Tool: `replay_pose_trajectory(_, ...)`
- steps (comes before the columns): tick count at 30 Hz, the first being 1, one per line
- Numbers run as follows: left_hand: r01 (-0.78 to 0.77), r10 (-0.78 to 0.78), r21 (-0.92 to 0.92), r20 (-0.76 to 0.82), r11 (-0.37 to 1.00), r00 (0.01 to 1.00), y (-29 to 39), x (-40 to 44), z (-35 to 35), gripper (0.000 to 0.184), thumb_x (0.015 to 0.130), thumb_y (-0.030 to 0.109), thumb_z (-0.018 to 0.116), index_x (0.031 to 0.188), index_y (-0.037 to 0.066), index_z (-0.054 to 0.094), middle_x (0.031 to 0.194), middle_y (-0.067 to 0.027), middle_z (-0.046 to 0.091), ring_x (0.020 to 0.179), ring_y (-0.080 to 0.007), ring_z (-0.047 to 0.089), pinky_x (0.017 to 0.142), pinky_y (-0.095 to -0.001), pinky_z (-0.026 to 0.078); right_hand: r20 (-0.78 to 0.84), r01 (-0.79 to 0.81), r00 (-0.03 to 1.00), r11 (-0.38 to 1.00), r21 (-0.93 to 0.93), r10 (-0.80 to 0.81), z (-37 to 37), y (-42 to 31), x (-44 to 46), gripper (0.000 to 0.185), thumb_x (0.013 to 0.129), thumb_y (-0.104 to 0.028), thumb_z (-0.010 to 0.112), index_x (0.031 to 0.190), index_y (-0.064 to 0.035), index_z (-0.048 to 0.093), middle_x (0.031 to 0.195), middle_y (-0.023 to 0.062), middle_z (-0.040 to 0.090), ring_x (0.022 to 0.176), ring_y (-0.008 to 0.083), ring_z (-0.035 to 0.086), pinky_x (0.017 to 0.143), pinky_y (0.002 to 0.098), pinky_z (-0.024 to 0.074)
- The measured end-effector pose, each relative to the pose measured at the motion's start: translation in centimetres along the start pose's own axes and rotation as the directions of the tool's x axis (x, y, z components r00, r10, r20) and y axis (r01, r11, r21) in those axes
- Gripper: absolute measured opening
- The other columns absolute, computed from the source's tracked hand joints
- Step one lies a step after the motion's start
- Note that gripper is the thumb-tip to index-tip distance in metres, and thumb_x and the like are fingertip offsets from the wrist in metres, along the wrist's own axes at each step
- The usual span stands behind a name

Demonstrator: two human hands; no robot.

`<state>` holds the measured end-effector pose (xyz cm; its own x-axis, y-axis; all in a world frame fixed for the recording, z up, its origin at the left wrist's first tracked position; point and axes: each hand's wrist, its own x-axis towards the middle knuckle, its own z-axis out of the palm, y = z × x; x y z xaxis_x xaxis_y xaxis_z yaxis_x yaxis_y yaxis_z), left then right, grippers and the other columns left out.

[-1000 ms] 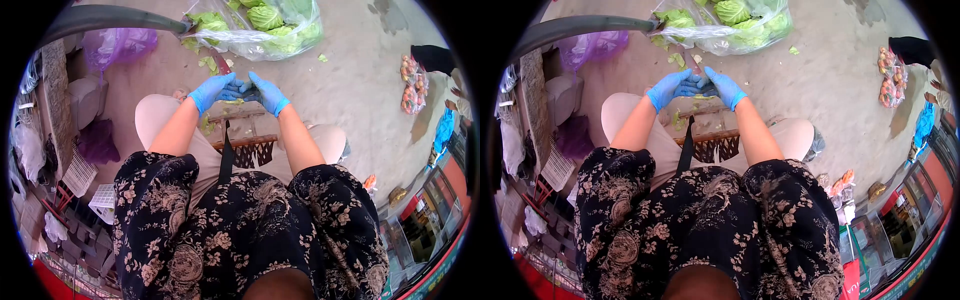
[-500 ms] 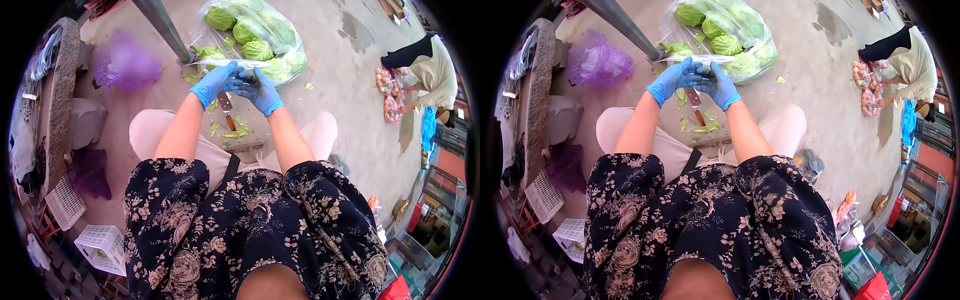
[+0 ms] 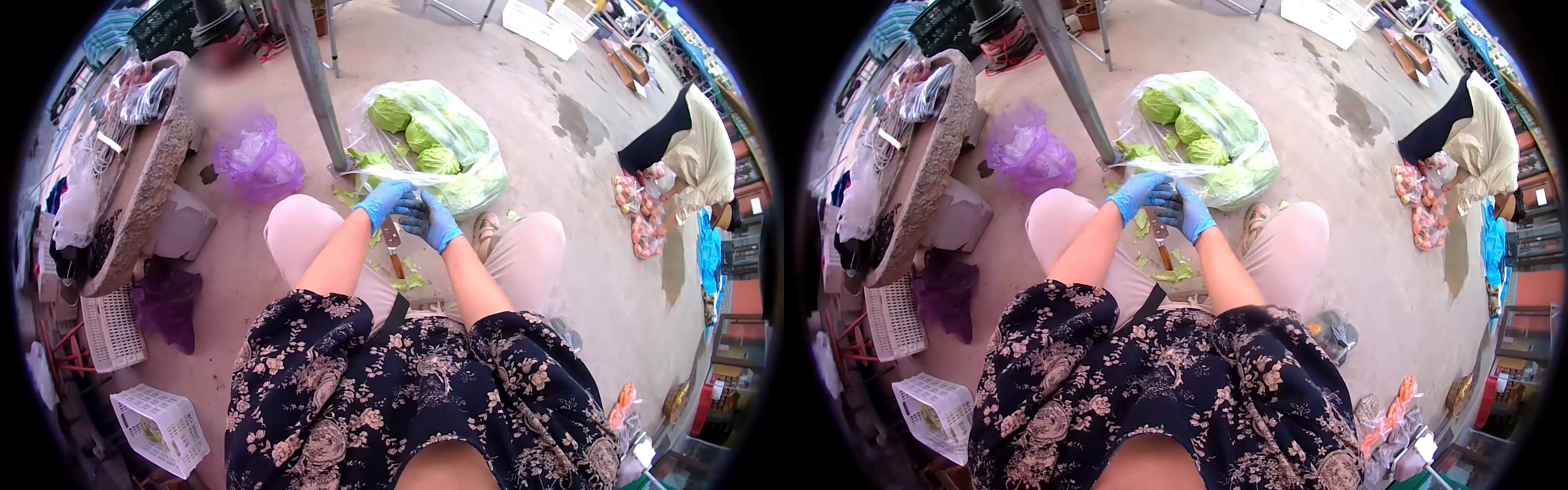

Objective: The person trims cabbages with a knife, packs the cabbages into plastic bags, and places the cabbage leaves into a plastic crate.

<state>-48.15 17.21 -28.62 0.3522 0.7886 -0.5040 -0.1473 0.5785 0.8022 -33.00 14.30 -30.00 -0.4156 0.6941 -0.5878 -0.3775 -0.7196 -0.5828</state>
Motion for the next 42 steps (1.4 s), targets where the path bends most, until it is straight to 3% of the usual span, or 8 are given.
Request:
replay_pose_trajectory(6, -0.121, 0.1, -0.064, -0.264, 0.991, 0.959, -5.3, 2.0, 1.6, 0.021, 0.082, 0.022, 0.053, 0.086, 0.004, 0.062, 0.081, -0.0063, 0.061, 0.069, -0.0135, 0.056, 0.063, -0.0289, 0.046, -0.023, -0.18, 0.984, 0.977, -0.113, 0.179, -1.7, -0.2, 1.2, 0.041, 0.089, -0.045, 0.038, 0.101, -0.0107, 0.057, 0.095, 0.0093, 0.061, 0.081, 0.0229, 0.058, 0.071, 0.0398, 0.0467)
replay_pose_trajectory(10, -0.344, 0.494, 0.435, -0.298, 0.832, 0.817, -4.8, -3.0, 3.4, 0.033, 0.08, 0.025, 0.056, 0.105, 0.003, 0.058, 0.095, -0.0108, 0.064, 0.088, -0.0212, 0.06, 0.082, -0.0317, 0.046, 0.199, -0.104, 0.974, 0.994, -0.038, 0.109, -0.9, 0.6, 1.1, 0.036, 0.085, -0.04, 0.048, 0.109, -0.0125, 0.053, 0.1, 0.0084, 0.059, 0.084, 0.024, 0.058, 0.078, 0.0412, 0.0449)
replay_pose_trajectory(12, -0.393, 0.37, -0.046, -0.252, 0.919, 0.894, -11.2, 0.9, -0.2, 0.025, 0.081, 0.021, 0.056, 0.099, 0.004, 0.06, 0.085, -0.0094, 0.064, 0.073, -0.0175, 0.06, 0.068, -0.0307, 0.048, 0.265, -0.238, 0.924, 0.957, -0.164, 0.275, -2.6, 1.0, 2.7, 0.037, 0.085, -0.039, 0.049, 0.108, -0.0111, 0.054, 0.099, 0.008, 0.06, 0.084, 0.0238, 0.059, 0.078, 0.0402, 0.0463)
replay_pose_trajectory(14, -0.076, 0.158, -0.677, 0.06, 0.732, 0.986, -15.7, 2.7, -4.6, 0.019, 0.081, 0.018, 0.056, 0.094, 0.005, 0.061, 0.079, -0.008, 0.063, 0.064, -0.0148, 0.058, 0.058, -0.0292, 0.048, 0.252, -0.287, 0.905, 0.929, -0.236, 0.343, -1.0, 1.7, 2.2, 0.037, 0.085, -0.04, 0.05, 0.105, -0.0097, 0.056, 0.097, 0.0079, 0.061, 0.082, 0.0236, 0.06, 0.075, 0.0387, 0.048)
replay_pose_trajectory(17, -0.334, 0.116, -0.389, -0.486, 0.859, 0.866, -13.0, -0.3, -2.9, 0.013, 0.081, 0.016, 0.056, 0.089, 0.007, 0.061, 0.072, -0.0054, 0.06, 0.055, -0.0113, 0.054, 0.048, -0.0255, 0.044, 0.259, -0.249, 0.915, 0.937, -0.243, 0.311, -0.2, 3.7, 3.1, 0.038, 0.085, -0.04, 0.049, 0.104, -0.0069, 0.055, 0.097, 0.0102, 0.061, 0.086, 0.0267, 0.059, 0.079, 0.0404, 0.0472)
replay_pose_trajectory(28, -0.446, 0.142, -0.562, -0.502, 0.697, 0.853, -7.9, -7.5, -2.4, 0.018, 0.08, 0.011, 0.057, 0.097, 0.006, 0.058, 0.078, -0.0047, 0.06, 0.057, -0.0102, 0.052, 0.051, -0.0251, 0.045, 0.382, -0.281, 0.865, 0.945, -0.166, 0.325, 3.1, 3.5, 4.9, 0.029, 0.087, -0.035, 0.05, 0.092, -0.0093, 0.061, 0.09, 0.0096, 0.063, 0.083, 0.0245, 0.059, 0.076, 0.039, 0.0462)
replay_pose_trajectory(29, -0.424, 0.178, -0.478, -0.478, 0.769, 0.86, -8.5, -7.1, -3.4, 0.028, 0.083, 0.018, 0.054, 0.109, 0.007, 0.056, 0.092, -0.0039, 0.061, 0.076, -0.0128, 0.056, 0.068, -0.028, 0.047, 0.384, -0.298, 0.86, 0.942, -0.155, 0.336, 3.6, 3.5, 5.3, 0.029, 0.087, -0.035, 0.049, 0.092, -0.0094, 0.061, 0.09, 0.0095, 0.063, 0.083, 0.0243, 0.058, 0.076, 0.0387, 0.0458)
replay_pose_trajectory(42, -0.712, 0.338, -0.476, -0.65, 0.517, 0.681, -6.8, -16.3, -6.5, 0.019, 0.083, 0.014, 0.053, 0.099, 0.006, 0.059, 0.09, -0.0027, 0.062, 0.075, -0.0108, 0.056, 0.065, -0.0233, 0.045, 0.585, -0.287, 0.718, 0.926, -0.244, 0.377, 14.3, 5.2, 2.9, 0.034, 0.088, -0.028, 0.048, 0.108, -0.0015, 0.055, 0.107, 0.0137, 0.056, 0.094, 0.0249, 0.051, 0.08, 0.036, 0.0404)
